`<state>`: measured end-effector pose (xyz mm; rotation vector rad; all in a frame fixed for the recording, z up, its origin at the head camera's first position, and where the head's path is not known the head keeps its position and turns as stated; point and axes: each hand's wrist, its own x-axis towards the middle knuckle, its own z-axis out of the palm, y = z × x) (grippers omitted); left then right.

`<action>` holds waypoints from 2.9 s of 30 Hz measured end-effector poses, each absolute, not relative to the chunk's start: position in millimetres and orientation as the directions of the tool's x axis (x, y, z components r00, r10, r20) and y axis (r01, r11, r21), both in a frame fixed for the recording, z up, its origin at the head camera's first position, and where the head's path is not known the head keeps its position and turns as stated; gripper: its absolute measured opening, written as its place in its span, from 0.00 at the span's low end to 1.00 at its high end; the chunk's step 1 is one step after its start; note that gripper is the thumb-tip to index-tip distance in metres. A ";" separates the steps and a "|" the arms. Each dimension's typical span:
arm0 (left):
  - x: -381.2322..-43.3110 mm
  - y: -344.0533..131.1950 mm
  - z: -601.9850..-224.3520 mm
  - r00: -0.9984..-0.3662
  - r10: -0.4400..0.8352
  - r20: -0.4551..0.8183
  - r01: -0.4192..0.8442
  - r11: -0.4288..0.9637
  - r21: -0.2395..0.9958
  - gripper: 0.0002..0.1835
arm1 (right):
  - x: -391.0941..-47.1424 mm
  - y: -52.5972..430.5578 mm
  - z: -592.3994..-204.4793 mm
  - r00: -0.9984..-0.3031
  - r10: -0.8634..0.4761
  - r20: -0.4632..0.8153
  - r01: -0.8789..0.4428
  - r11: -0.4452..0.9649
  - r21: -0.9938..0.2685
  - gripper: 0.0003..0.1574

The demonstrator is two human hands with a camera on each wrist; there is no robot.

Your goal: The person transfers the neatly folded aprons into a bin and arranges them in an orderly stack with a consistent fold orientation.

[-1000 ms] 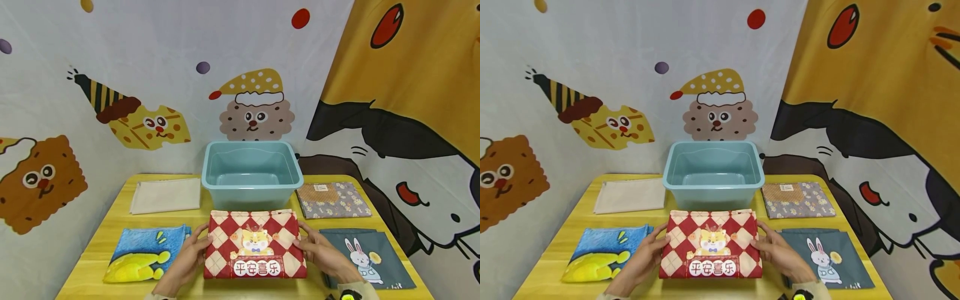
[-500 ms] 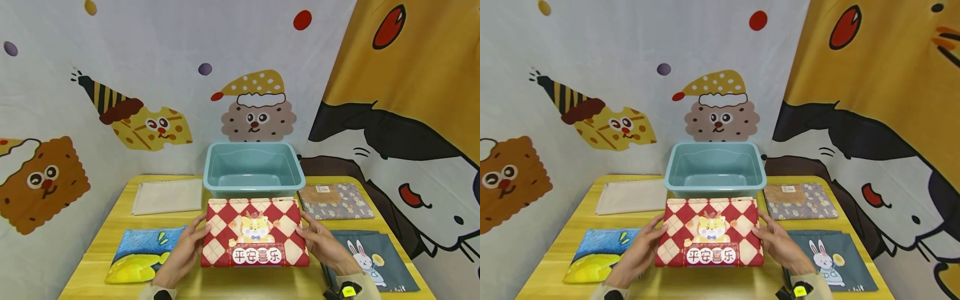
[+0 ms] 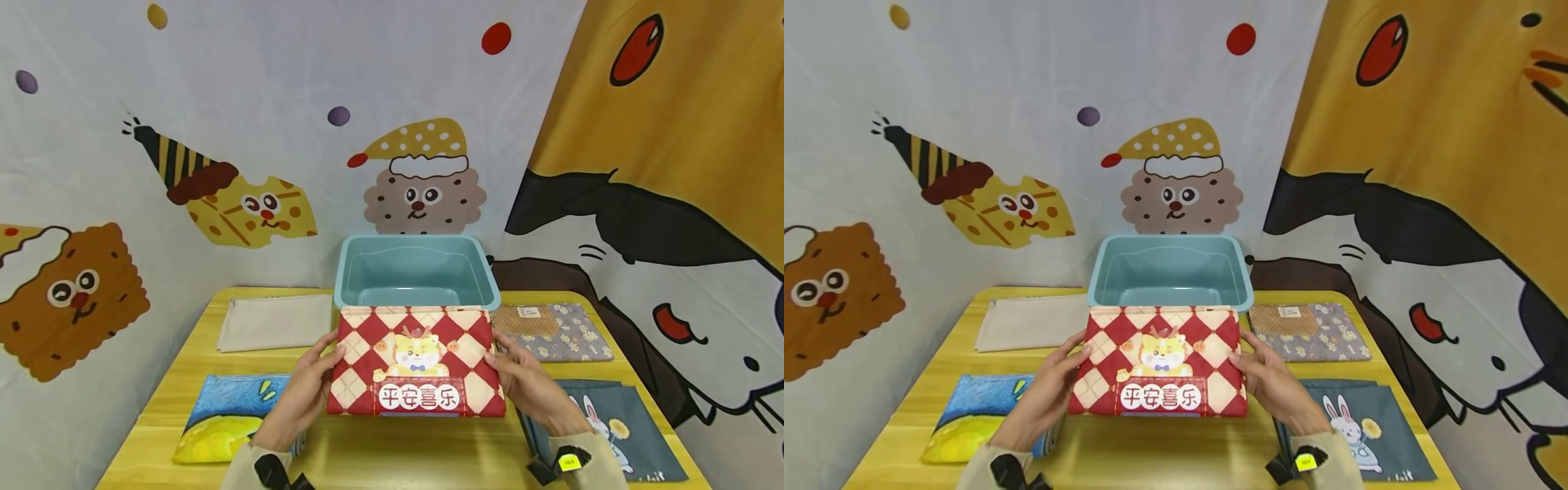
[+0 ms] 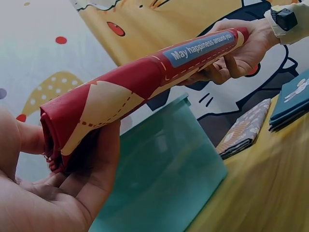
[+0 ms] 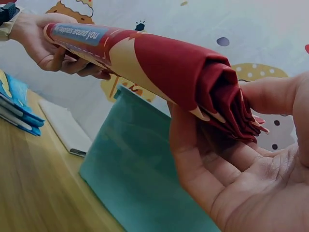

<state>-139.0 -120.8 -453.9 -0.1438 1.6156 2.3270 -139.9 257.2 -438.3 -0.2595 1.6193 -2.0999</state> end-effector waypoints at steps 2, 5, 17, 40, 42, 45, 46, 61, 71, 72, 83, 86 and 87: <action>-141.8 -119.6 -451.1 -0.952 0.175 -0.251 -0.297 -0.330 0.896 0.30 | -142.0 256.4 -434.3 -0.876 -0.458 -0.150 0.251 -0.168 -0.953 0.50; -146.5 -118.8 -446.7 -0.954 0.165 -0.248 -0.290 -0.324 0.901 0.28 | -144.5 256.4 -428.4 -0.885 -0.433 -0.172 0.258 -0.147 -0.955 0.49; -177.0 -111.6 -431.8 -0.968 0.150 -0.203 -0.238 -0.271 0.933 0.28 | -164.9 259.1 -412.9 -0.923 -0.352 -0.155 0.204 -0.108 -0.973 0.47; -234.6 -117.4 -405.5 -0.967 0.137 -0.216 -0.246 -0.267 0.932 0.31 | -225.4 252.7 -388.8 -0.939 -0.320 -0.122 0.147 -0.057 -0.987 0.46; -240.6 -116.8 -403.3 -0.966 0.133 -0.222 -0.250 -0.250 0.936 0.31 | -230.9 252.7 -387.7 -0.938 -0.325 -0.123 0.151 -0.062 -0.987 0.46; -249.8 -115.0 -399.5 -0.963 0.124 -0.240 -0.263 -0.236 0.935 0.30 | -239.2 252.6 -386.7 -0.938 -0.322 -0.127 0.151 -0.052 -0.987 0.47; -252.6 -114.5 -398.1 -0.961 0.122 -0.248 -0.270 -0.229 0.935 0.30 | -242.0 252.8 -386.5 -0.939 -0.317 -0.130 0.152 -0.044 -0.987 0.47; -295.7 -107.2 -391.4 -0.960 0.093 -0.265 -0.276 -0.137 0.951 0.28 | -284.3 255.5 -377.1 -0.949 -0.231 -0.213 0.192 0.112 -0.975 0.47; -315.4 -103.2 -390.1 -0.964 0.034 -0.265 -0.264 0.038 0.964 0.26 | -302.4 260.6 -375.0 -0.954 -0.209 -0.213 0.162 0.236 -0.958 0.46; -317.0 -102.6 -390.3 -0.965 0.028 -0.260 -0.259 0.052 0.965 0.26 | -303.7 260.4 -374.8 -0.956 -0.204 -0.213 0.159 0.251 -0.955 0.46; -316.2 -110.9 -377.2 -0.996 -0.079 0.030 -0.009 0.451 0.893 0.25 | -301.1 263.5 -367.5 -0.987 -0.116 -0.114 0.040 0.509 -0.860 0.41; -311.3 -118.6 -371.9 -0.987 -0.084 0.140 0.072 0.545 0.836 0.25 | -294.3 270.1 -366.8 -0.993 -0.103 -0.053 -0.017 0.583 -0.812 0.40; -309.9 -121.0 -370.5 -0.985 -0.073 0.159 0.093 0.551 0.830 0.26 | -292.4 271.9 -366.9 -0.994 -0.103 -0.040 -0.030 0.601 -0.799 0.40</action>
